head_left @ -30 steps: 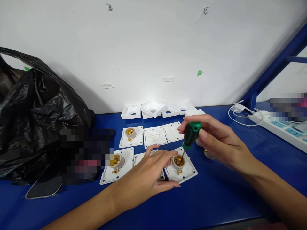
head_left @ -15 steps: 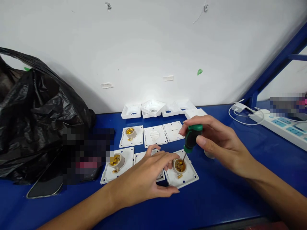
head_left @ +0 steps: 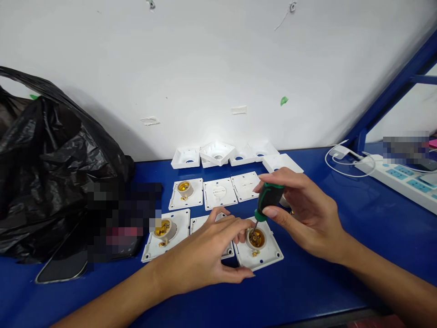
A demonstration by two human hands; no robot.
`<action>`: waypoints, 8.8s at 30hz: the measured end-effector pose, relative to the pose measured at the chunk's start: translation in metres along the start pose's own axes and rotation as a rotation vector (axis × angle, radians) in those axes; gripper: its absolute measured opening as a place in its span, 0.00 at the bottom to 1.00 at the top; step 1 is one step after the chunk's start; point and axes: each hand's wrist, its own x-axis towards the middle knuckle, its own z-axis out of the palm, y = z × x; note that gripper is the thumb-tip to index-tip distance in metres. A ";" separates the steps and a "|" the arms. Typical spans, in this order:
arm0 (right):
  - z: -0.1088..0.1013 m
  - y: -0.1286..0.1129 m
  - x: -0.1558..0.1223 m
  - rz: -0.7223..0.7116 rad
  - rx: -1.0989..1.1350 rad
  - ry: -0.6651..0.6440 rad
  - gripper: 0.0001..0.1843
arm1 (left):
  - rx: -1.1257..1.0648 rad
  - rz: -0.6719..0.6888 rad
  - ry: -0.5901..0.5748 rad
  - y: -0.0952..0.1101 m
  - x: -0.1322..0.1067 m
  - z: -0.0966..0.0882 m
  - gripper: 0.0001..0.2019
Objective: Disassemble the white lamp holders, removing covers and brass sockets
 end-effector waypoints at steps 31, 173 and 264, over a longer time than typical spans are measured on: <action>-0.008 -0.009 0.000 0.101 0.016 -0.155 0.33 | -0.034 -0.014 -0.010 0.003 0.001 -0.002 0.28; -0.009 -0.011 0.007 0.248 0.419 -0.156 0.19 | -0.016 0.005 -0.003 0.004 0.001 -0.004 0.32; -0.003 -0.008 0.004 0.098 0.059 0.049 0.22 | 0.195 0.087 0.054 0.013 0.002 0.000 0.15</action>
